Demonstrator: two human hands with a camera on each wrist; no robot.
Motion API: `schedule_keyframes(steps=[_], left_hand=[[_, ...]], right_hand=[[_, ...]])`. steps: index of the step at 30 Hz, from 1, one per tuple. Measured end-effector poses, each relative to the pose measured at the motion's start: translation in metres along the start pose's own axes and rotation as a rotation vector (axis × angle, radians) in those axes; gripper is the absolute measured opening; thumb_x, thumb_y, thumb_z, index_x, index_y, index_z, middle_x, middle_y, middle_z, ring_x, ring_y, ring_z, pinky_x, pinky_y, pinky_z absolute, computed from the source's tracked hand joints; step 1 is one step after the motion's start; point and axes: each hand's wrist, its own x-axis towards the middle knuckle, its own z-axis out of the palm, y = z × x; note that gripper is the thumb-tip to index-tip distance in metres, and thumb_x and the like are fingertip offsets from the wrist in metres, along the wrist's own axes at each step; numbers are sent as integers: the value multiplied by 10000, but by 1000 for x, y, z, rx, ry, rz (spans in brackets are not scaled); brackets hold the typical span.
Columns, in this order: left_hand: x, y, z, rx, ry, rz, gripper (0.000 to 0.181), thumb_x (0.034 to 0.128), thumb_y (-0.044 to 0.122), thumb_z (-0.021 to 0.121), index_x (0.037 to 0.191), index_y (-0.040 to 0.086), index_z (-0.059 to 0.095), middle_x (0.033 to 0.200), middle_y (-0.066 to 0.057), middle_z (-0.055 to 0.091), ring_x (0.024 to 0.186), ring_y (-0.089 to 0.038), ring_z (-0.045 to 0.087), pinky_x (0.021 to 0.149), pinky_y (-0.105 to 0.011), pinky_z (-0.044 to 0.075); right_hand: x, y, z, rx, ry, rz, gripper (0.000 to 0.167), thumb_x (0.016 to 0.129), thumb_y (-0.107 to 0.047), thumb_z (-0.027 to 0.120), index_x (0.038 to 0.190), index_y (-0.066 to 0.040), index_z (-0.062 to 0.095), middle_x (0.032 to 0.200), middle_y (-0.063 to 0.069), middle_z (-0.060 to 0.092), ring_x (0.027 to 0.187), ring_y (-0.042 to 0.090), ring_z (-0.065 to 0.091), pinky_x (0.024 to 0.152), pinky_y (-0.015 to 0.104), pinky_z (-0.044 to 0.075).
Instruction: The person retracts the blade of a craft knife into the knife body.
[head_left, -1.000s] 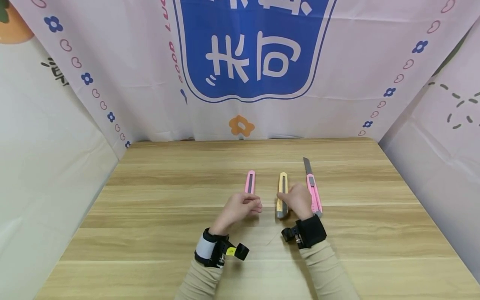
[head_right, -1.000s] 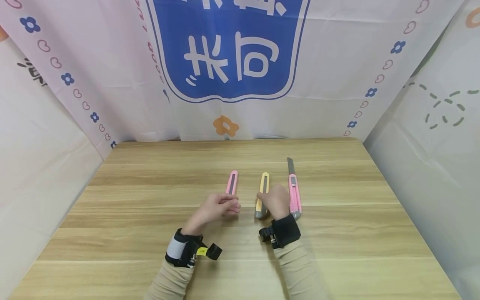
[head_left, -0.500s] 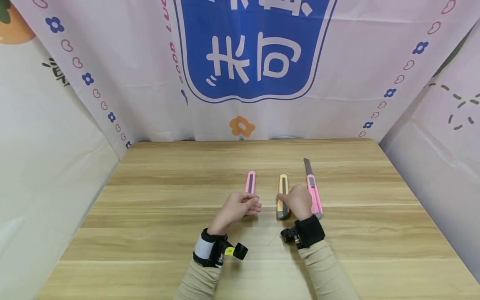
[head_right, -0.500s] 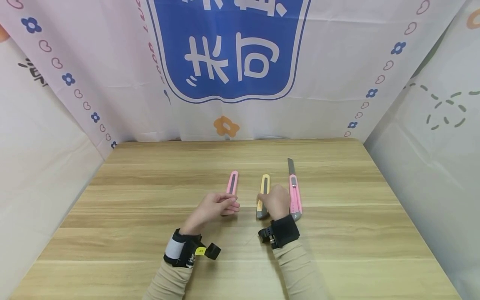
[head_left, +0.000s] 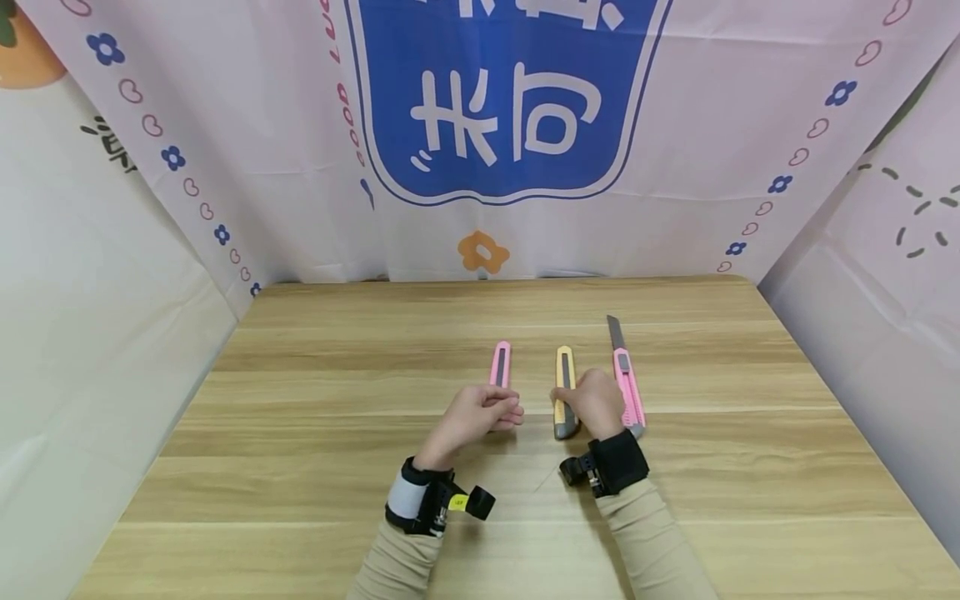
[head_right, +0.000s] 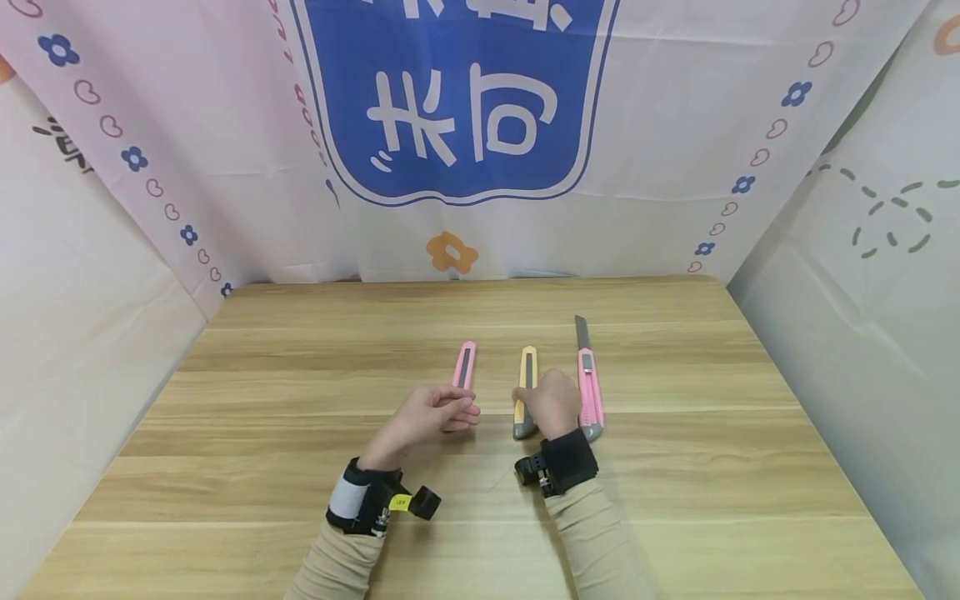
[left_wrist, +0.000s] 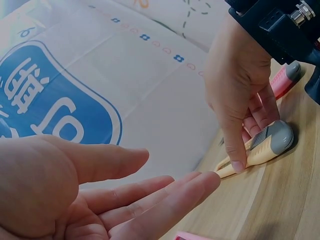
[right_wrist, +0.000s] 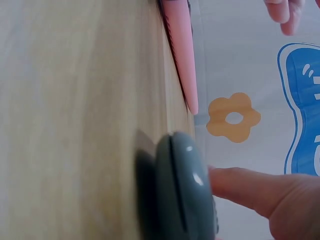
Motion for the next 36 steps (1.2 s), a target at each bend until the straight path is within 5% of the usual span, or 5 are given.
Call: schedule_keyframes(steps=[14, 22, 27, 31, 36], left_hand=[[-1, 1, -1, -7, -4, -1, 336, 989, 80, 502, 1265, -106, 551, 1110, -257, 687, 977, -253, 719, 939, -397, 578], [-1, 1, -1, -16, 8, -12, 334, 987, 79, 506, 1266, -100, 552, 1113, -251, 687, 990, -255, 715, 947, -398, 574], [-1, 1, -1, -2, 15, -17, 331, 985, 86, 511, 1264, -87, 558, 1105, -231, 696, 984, -246, 718, 944, -404, 576], [-1, 1, 0, 2, 13, -15, 330, 985, 84, 510, 1264, -87, 558, 1102, -229, 697, 1000, -270, 713, 941, -402, 578], [-2, 2, 0, 3, 8, -10, 332, 985, 83, 509, 1264, -91, 557, 1098, -232, 698, 1011, -286, 710, 944, -409, 576]], right_hand=[[-1, 0, -3, -31, -8, -11, 357, 785, -366, 757, 674, -80, 574, 551, -44, 435, 498, 121, 433, 428, 223, 287], [-3, 2, -32, -50, 54, -9, 385, 828, -371, 722, 896, 2, 654, 714, 48, 579, 617, 171, 523, 478, 223, 336], [-1, 9, -47, -17, 109, 60, 384, 805, -299, 757, 1006, 10, 650, 753, 55, 558, 636, 171, 500, 485, 230, 338], [0, 16, -53, -56, 157, 90, 301, 802, -278, 756, 803, -6, 628, 641, 18, 482, 575, 159, 459, 457, 248, 328], [4, 25, -58, -159, 112, 165, 457, 819, -347, 727, 568, -105, 432, 559, -22, 357, 521, 139, 400, 458, 244, 295]])
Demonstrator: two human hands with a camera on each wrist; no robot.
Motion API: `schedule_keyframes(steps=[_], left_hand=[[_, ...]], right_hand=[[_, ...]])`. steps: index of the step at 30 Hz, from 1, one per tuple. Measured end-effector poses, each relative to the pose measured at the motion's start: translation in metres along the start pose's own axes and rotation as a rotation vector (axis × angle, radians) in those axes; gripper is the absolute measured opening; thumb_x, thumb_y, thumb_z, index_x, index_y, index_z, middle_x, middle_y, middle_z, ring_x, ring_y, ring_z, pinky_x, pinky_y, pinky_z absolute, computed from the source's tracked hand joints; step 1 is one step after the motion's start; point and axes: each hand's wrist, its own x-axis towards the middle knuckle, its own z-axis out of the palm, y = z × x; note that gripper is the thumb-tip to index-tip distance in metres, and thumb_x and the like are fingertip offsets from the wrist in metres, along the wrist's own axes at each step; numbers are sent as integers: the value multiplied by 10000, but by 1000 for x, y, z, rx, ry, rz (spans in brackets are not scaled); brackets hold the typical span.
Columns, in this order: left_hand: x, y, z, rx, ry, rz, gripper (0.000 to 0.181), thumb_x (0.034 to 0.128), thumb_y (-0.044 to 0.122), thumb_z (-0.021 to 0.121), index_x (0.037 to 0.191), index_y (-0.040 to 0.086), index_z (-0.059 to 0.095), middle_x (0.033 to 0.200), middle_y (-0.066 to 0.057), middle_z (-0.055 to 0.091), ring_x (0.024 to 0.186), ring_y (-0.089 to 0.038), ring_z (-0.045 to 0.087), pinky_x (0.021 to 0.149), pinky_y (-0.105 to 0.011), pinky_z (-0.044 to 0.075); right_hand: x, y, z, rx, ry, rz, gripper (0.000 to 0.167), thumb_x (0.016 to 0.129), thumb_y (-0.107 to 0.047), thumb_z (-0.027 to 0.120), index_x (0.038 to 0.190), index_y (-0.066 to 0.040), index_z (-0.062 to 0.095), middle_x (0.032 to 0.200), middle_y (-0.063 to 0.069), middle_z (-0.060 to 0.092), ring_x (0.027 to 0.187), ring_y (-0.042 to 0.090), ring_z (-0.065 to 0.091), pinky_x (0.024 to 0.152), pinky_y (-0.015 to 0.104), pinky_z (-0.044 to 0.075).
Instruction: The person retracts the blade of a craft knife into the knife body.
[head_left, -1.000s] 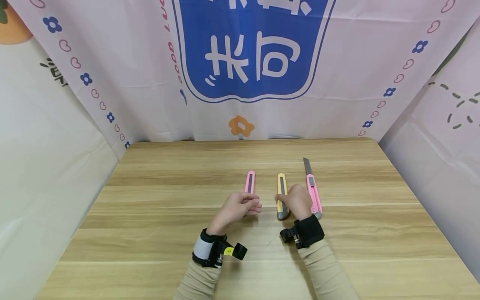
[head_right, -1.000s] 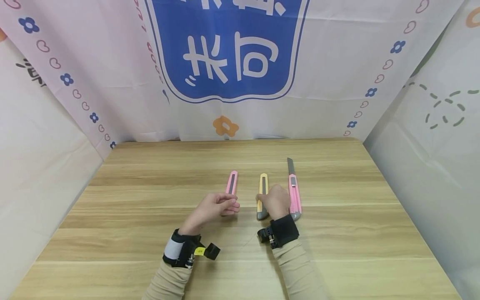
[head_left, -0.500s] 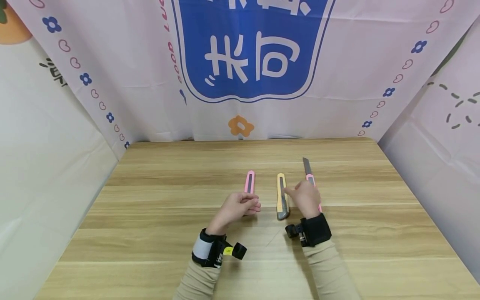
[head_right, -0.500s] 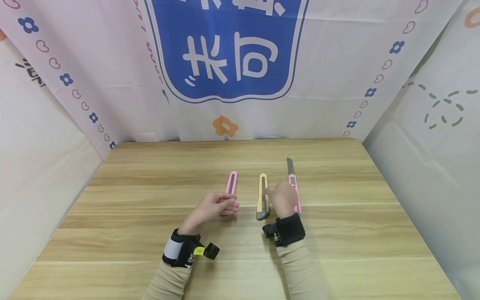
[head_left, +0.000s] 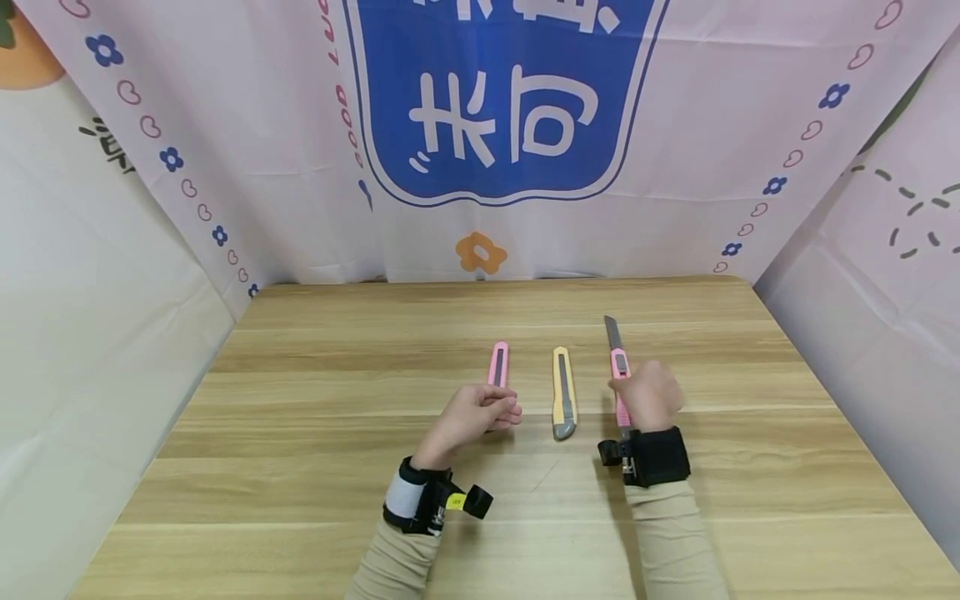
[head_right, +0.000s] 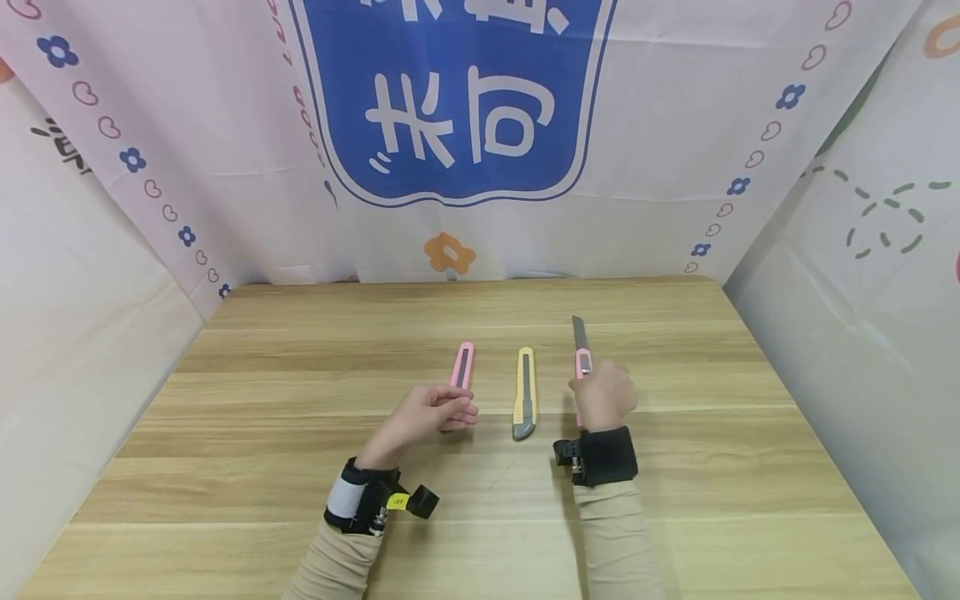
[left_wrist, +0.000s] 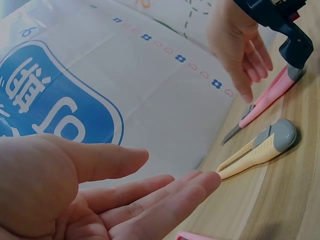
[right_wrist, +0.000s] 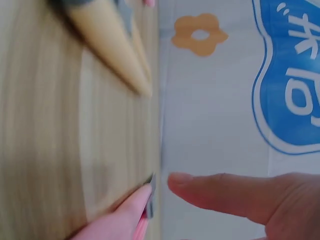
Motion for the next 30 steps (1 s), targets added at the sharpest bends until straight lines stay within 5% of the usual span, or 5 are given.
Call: schedule_keyframes(steps=[9, 30], left_hand=[[0, 0, 0, 0, -5, 1, 329, 985, 81, 508, 1261, -92, 558, 1092, -233, 698, 995, -273, 714, 933, -395, 581], [-2, 1, 0, -27, -11, 3, 334, 985, 83, 509, 1268, -89, 554, 1100, -245, 688, 971, -239, 718, 928, -386, 584]], right_hand=[[7, 11, -1, -64, -154, 34, 459, 792, -384, 741, 565, -114, 447, 514, -39, 398, 486, 102, 409, 470, 211, 282], [13, 16, 2, -50, -158, 43, 363, 794, -331, 718, 650, -72, 509, 566, -3, 445, 518, 129, 452, 469, 220, 328]])
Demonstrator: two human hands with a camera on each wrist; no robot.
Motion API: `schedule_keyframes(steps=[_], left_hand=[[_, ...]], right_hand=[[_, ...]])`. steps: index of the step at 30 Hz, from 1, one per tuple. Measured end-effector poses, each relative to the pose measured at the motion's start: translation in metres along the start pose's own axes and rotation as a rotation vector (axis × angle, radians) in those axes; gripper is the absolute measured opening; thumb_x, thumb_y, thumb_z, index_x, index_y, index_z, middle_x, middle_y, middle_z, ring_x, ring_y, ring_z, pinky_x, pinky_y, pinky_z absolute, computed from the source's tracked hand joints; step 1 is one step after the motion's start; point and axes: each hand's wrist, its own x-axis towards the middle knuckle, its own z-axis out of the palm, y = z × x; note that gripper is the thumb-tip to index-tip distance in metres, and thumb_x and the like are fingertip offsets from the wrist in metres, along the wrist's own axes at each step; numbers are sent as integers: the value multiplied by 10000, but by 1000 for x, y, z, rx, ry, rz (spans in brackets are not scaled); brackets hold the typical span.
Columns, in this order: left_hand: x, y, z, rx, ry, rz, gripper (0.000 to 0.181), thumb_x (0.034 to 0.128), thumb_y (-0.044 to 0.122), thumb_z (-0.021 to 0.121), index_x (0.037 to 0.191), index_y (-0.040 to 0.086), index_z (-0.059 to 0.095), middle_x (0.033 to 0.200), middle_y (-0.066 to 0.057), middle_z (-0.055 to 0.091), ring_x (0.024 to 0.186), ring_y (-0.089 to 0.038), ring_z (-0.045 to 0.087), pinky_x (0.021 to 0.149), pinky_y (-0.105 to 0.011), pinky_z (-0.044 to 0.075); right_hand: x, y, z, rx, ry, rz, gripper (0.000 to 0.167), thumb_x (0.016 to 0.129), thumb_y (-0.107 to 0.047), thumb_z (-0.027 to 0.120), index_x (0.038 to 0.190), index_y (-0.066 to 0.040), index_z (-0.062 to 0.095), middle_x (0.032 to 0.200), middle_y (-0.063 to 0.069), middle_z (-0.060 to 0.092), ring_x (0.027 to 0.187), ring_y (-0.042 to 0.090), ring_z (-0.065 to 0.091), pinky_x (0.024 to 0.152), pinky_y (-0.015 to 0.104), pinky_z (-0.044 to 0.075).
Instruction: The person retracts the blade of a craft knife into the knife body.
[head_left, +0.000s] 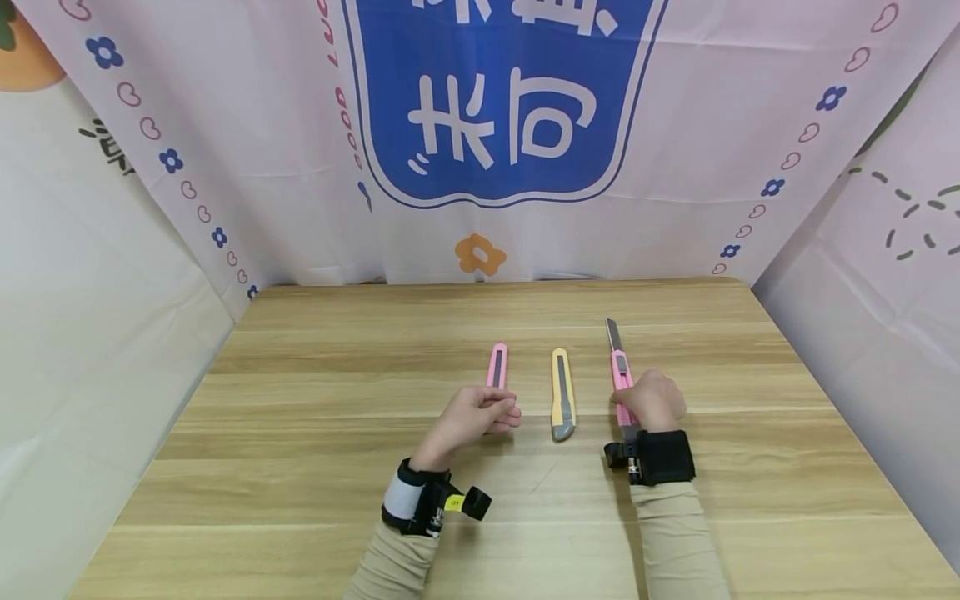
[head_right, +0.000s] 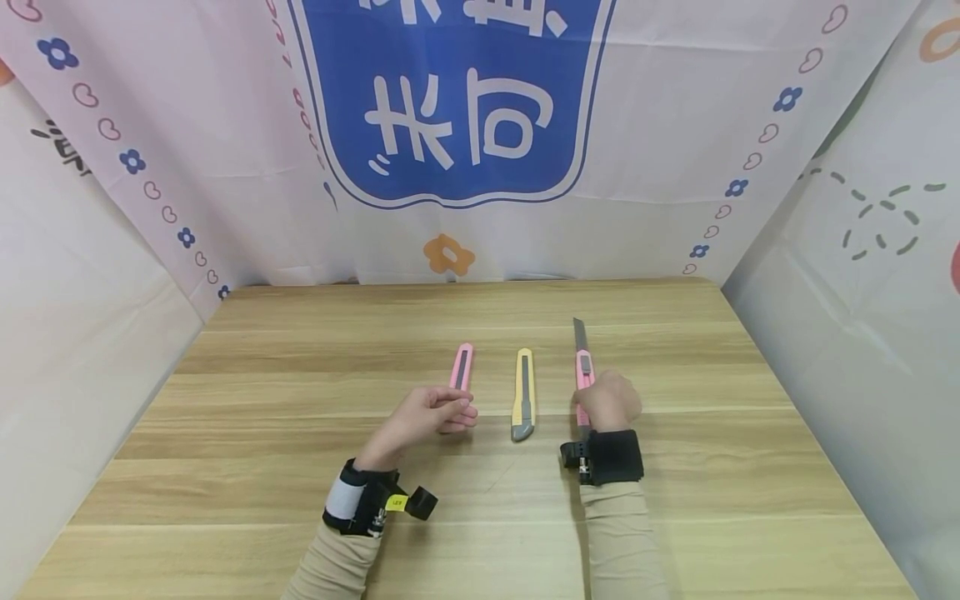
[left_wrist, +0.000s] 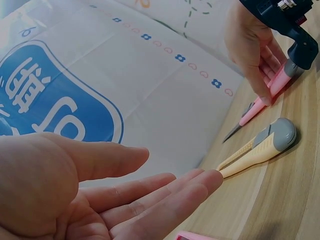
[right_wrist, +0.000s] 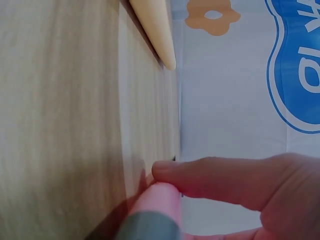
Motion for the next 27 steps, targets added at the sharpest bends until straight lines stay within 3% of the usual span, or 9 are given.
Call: schedule_keyframes(steps=[14, 20, 24, 27], left_hand=[[1, -1, 0, 7, -1, -1, 335, 987, 86, 507, 1272, -85, 553, 1098, -234, 692, 966, -219, 718, 928, -382, 585], [1, 0, 0, 9, 0, 3, 333, 989, 90, 505, 1268, -87, 553, 1093, -232, 693, 959, -214, 720, 927, -386, 585], [2, -1, 0, 10, -6, 2, 333, 989, 90, 506, 1265, -90, 552, 1098, -234, 691, 953, -206, 720, 927, -386, 585], [2, -1, 0, 12, -9, 8, 333, 988, 89, 505, 1262, -94, 552, 1100, -237, 690, 951, -203, 720, 928, -389, 584]], right_hand=[[-6, 1, -7, 108, 25, -65, 328, 835, -289, 687, 679, -33, 552, 527, -13, 449, 478, 116, 455, 408, 198, 338], [-11, -5, -12, 137, 74, -92, 343, 825, -293, 699, 662, -32, 547, 514, -15, 444, 473, 119, 452, 406, 200, 326], [-19, -9, -15, 171, 98, -148, 356, 849, -300, 688, 667, -5, 606, 469, -10, 500, 435, 104, 472, 412, 204, 322], [-25, -13, -16, 215, 116, -201, 349, 857, -302, 688, 758, 32, 673, 496, 9, 568, 429, 97, 497, 418, 210, 340]])
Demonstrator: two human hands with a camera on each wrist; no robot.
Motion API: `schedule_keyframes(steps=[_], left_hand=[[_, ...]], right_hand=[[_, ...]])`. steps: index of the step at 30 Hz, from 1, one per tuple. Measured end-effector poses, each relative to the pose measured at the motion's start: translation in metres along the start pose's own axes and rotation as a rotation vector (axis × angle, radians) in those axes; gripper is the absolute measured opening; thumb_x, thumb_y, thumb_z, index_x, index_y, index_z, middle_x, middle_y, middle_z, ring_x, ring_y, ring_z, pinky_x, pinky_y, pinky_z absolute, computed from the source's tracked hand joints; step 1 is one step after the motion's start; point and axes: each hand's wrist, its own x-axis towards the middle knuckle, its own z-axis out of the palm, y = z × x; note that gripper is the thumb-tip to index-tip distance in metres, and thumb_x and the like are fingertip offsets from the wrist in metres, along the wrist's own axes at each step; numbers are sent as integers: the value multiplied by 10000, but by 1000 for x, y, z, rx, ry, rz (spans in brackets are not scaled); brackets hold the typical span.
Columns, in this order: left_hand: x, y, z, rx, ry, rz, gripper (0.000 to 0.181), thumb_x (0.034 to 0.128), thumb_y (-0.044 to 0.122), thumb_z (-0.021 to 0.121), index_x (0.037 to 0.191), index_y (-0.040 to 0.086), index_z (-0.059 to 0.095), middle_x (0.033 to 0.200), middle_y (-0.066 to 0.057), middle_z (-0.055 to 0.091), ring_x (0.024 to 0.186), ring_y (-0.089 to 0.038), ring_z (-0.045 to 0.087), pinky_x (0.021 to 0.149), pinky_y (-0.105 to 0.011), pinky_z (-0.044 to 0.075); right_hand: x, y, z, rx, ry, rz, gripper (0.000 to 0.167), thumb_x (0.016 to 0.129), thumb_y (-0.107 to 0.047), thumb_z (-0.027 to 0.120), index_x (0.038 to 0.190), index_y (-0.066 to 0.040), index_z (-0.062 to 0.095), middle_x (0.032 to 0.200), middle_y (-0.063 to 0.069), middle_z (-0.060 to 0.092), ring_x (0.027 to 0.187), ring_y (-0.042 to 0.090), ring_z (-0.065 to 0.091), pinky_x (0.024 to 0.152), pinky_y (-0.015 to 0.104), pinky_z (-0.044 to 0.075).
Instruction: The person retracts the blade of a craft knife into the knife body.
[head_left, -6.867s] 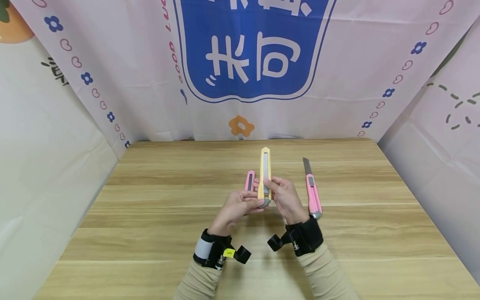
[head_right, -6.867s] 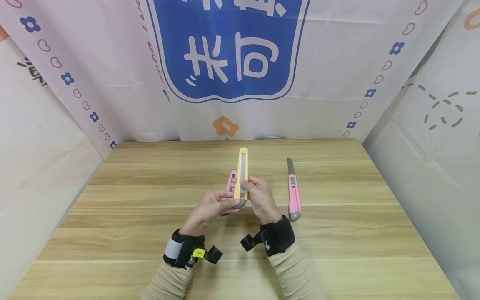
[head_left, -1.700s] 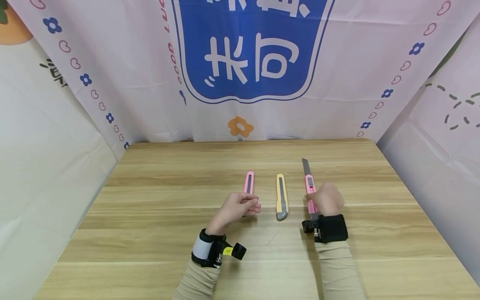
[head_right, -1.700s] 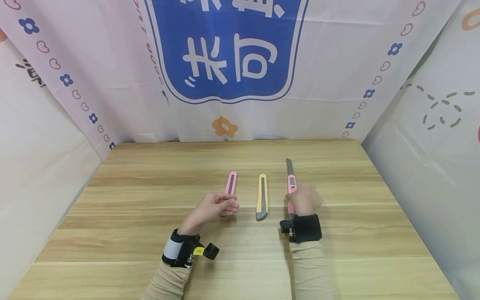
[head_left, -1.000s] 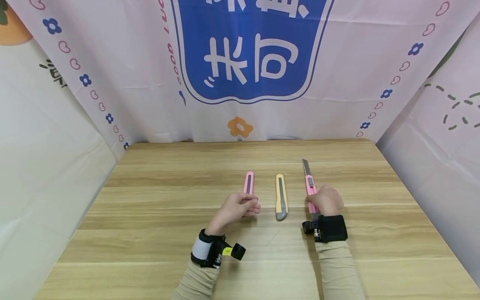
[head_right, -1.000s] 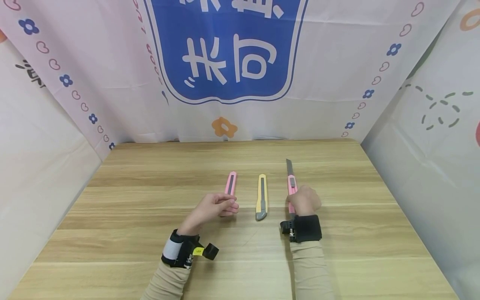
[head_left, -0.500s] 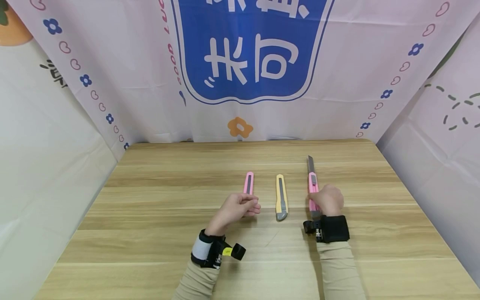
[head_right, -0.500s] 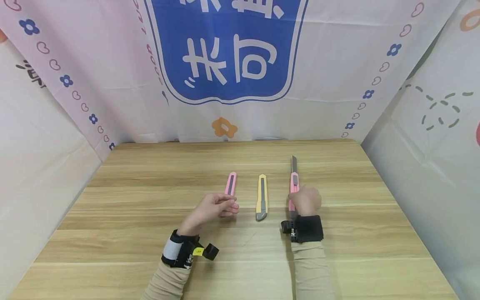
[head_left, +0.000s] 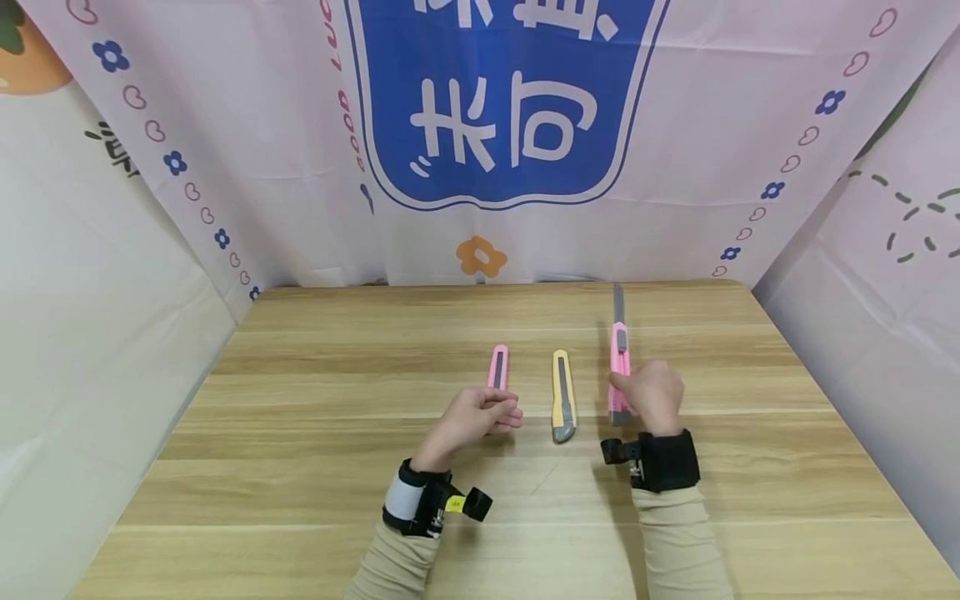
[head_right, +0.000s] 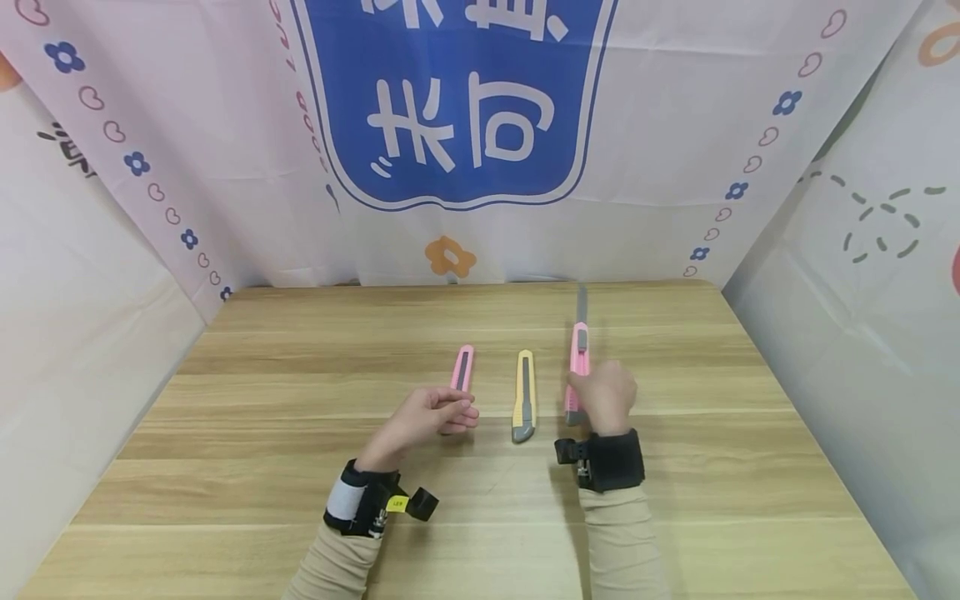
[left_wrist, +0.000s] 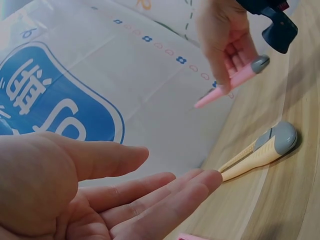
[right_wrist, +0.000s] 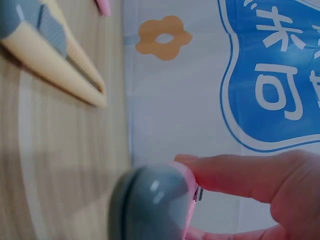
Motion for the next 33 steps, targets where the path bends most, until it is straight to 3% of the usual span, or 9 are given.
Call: schedule_keyframes(steps=[9, 19, 28, 33], left_hand=[[-1, 2, 4, 1, -32, 46, 339, 989, 86, 500, 1259, -114, 545, 1107, -269, 683, 975, -246, 719, 948, -428, 571], [-1, 4, 6, -23, -11, 54, 348, 983, 80, 509, 1284, -93, 532, 1172, -274, 656, 1057, -300, 686, 981, -424, 556], [-4, 8, 10, -48, -47, 101, 426, 951, 99, 577, 1330, -77, 494, 1294, -277, 591, 1147, -321, 645, 942, -306, 578], [-5, 8, 12, 1, -78, 159, 442, 913, 84, 626, 1312, -68, 511, 1304, -272, 589, 1159, -343, 636, 943, -304, 577]], right_hand=[[-12, -18, -3, 36, -6, -34, 364, 851, -331, 701, 872, 31, 684, 660, 76, 668, 505, 104, 523, 438, 208, 393], [-25, -37, -4, 80, -15, -79, 354, 838, -320, 724, 896, 26, 681, 758, 120, 701, 562, 120, 550, 467, 207, 408], [-39, -53, 10, 117, 22, -201, 336, 806, -302, 760, 814, 24, 681, 676, 107, 682, 511, 107, 529, 443, 209, 394], [-49, -62, 22, 147, 18, -251, 333, 789, -295, 780, 798, 17, 664, 624, 78, 640, 476, 97, 490, 422, 195, 376]])
